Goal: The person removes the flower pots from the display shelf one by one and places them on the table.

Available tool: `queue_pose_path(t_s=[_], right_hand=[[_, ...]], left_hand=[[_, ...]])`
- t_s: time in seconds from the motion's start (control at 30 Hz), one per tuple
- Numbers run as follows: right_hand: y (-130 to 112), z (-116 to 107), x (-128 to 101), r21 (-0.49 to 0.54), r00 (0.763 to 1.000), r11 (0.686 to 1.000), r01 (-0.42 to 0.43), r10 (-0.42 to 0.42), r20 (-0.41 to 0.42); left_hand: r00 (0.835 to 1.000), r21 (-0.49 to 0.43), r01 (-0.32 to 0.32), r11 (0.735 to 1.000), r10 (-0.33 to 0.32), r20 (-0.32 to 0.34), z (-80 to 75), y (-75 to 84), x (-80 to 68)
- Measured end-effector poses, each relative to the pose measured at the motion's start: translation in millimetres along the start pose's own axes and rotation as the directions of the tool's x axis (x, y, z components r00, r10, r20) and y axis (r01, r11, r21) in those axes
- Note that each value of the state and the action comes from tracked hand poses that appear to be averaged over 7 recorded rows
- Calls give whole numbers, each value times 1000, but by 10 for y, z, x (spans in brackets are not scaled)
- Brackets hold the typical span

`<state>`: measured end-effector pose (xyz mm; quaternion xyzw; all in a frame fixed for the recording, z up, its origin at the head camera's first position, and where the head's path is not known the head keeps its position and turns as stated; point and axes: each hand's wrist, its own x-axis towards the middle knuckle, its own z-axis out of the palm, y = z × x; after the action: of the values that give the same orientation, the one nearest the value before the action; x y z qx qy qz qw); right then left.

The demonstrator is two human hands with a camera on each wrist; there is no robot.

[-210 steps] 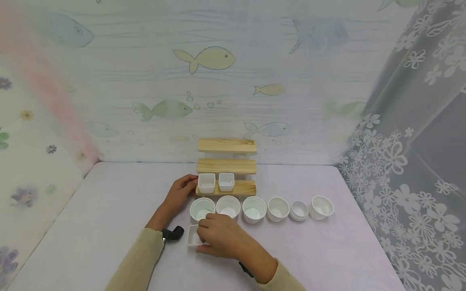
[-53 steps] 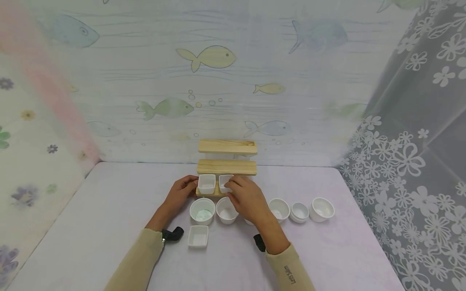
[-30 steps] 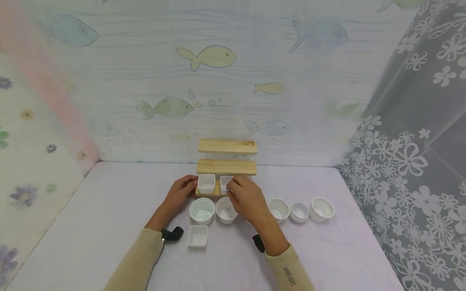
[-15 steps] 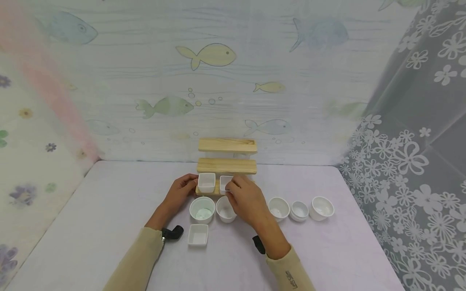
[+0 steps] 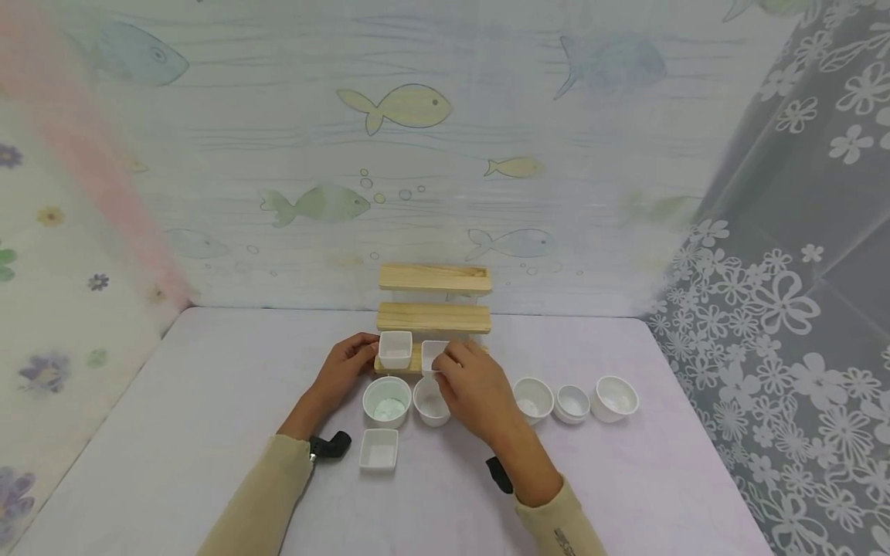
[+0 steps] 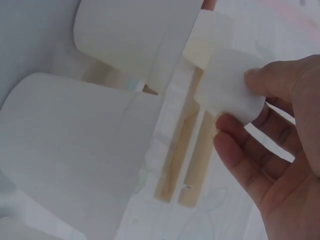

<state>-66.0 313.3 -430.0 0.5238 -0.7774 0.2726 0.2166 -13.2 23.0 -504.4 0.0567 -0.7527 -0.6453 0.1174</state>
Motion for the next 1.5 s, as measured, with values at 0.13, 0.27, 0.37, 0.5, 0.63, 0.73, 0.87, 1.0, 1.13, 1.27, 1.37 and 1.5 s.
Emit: queue_pose_path(t_s=[0.13, 0.27, 0.37, 0.5, 0.63, 0.73, 0.87, 1.0, 1.13, 1.27, 1.37, 1.5], right_hand=[[-32, -24, -38, 5, 999, 999, 35, -35, -11], [-65, -57, -83, 6, 998, 998, 56, -56, -17], [-84, -73, -120, 10, 997, 997, 71, -71, -19], [-106, -82, -162, 15, 996, 996, 90, -89, -22], [-132, -92, -195, 24, 994, 994, 106, -105, -33], [-155, -103, -217, 23, 993, 993, 115, -114, -41], [-191, -121, -248, 13, 992, 993, 117, -116, -44], [-233, -136, -274, 2, 991, 992, 127, -127, -33], [-274, -152, -291, -7, 989, 990, 142, -142, -28], [-302, -176, -310, -11, 989, 990, 143, -143, -24], [-310, -194, -333, -11, 989, 989, 146, -146, -17], [-313, -221, -385, -3, 987, 987, 161, -161, -21]], left_hand=[[1000, -1, 0, 1000, 0, -1, 18, 7, -24], [1000, 9, 4, 1000, -4, -5, 36, 14, -47], [1000, 20, 4, 1000, -4, -10, 49, 22, -69], [1000, 23, 7, 1000, -7, -23, 66, 17, -94], [1000, 7, 14, 1000, -14, -24, 77, 8, -121], [1000, 5, 15, 1000, -15, -24, 86, 6, -142], [1000, 13, 11, 1000, -10, -30, 102, 3, -163], [999, 25, 10, 1000, -9, -38, 116, 10, -194], [999, 35, 8, 999, -7, -44, 127, 21, -228], [999, 32, 11, 999, -10, -48, 143, 28, -258], [999, 19, 14, 1000, -13, -52, 158, 41, -274], [998, 18, 14, 1000, -13, -55, 176, 68, -298]])
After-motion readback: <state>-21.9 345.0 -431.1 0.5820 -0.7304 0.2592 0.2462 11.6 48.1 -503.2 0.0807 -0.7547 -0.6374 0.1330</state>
